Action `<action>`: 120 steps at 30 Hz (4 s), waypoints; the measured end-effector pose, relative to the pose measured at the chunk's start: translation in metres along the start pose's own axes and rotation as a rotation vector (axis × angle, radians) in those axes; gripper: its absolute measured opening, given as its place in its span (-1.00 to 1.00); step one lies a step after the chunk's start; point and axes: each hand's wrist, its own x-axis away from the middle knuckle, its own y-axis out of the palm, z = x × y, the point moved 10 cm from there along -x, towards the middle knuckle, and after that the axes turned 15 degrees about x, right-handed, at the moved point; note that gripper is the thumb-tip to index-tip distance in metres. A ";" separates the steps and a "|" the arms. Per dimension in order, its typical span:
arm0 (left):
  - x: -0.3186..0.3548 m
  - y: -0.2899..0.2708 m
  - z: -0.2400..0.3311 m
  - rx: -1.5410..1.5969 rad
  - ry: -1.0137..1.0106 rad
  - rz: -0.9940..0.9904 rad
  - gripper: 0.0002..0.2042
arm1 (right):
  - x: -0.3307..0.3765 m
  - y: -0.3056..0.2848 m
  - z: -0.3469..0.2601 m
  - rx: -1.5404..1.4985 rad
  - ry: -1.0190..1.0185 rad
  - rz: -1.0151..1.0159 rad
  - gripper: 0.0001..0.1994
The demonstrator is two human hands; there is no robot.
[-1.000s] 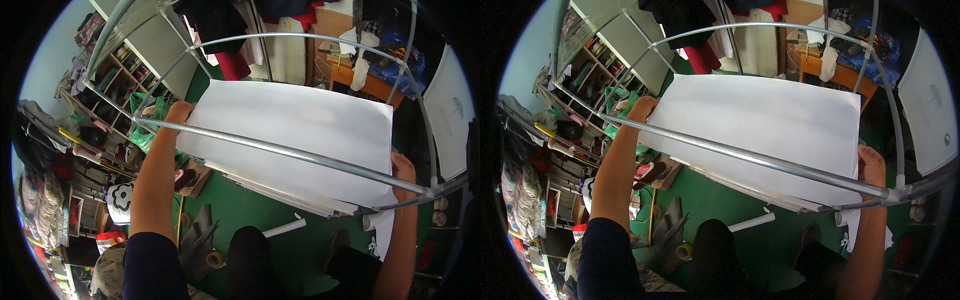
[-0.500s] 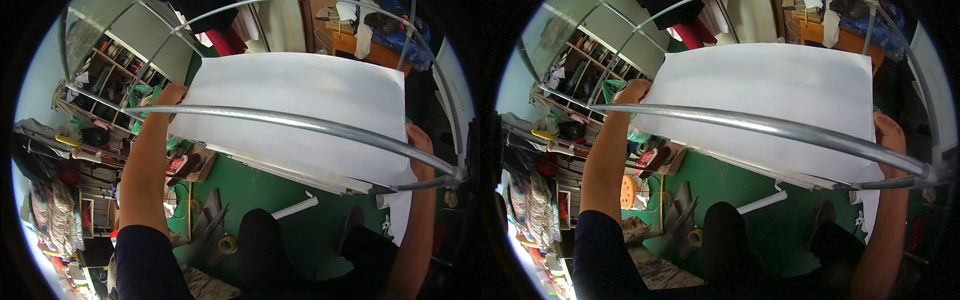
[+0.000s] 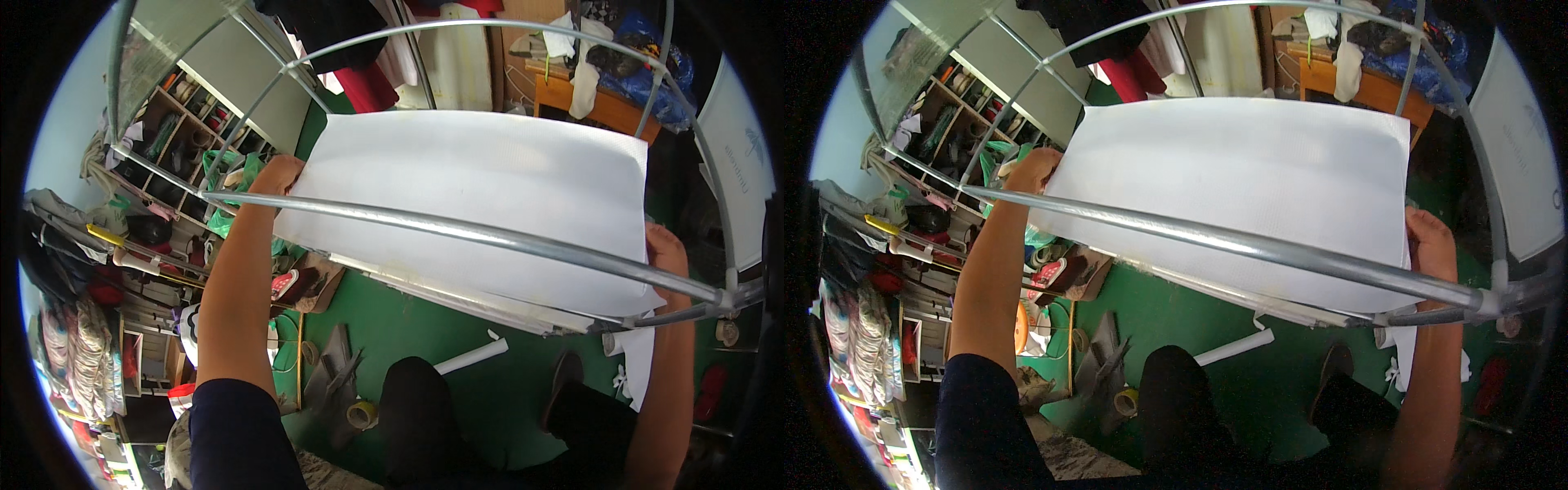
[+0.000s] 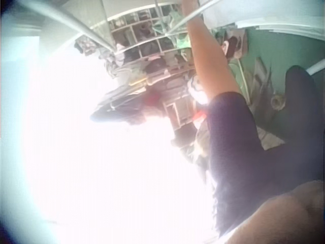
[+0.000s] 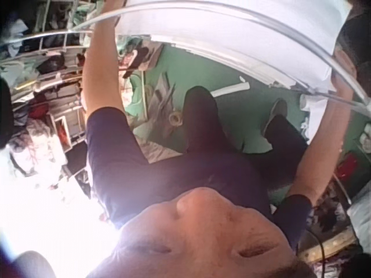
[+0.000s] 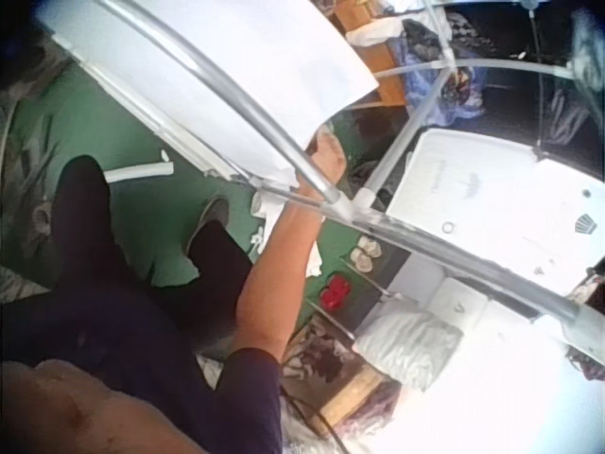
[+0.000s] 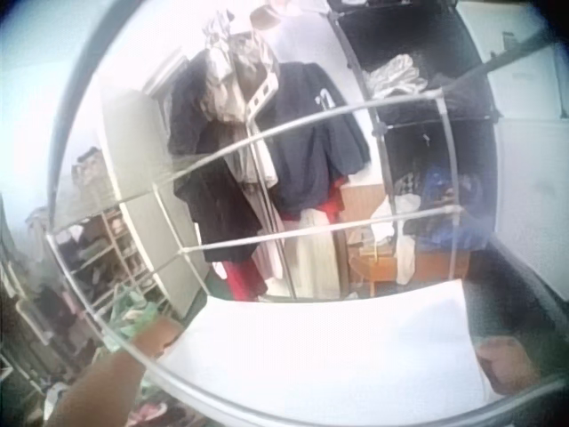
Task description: The person is assembling a metal frame structure. They use yellow tape to secure a white sheet of material to the frame, adjusting and smoothing it into place.
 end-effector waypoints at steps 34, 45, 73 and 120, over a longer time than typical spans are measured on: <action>0.009 0.001 -0.007 0.271 -0.012 -0.070 -0.90 | 0.023 0.035 -0.004 -0.270 0.204 0.016 -0.81; 0.065 0.051 0.026 0.206 0.057 -0.146 -0.85 | 0.026 0.031 -0.008 -0.218 0.212 -0.025 -0.73; 0.056 0.044 0.022 0.250 0.053 -0.061 -0.79 | 0.015 0.022 0.006 -0.301 0.174 -0.027 -0.82; 0.046 0.041 0.008 0.186 -0.126 -0.089 -0.58 | 0.028 0.072 -0.007 -0.578 0.295 -0.425 -0.66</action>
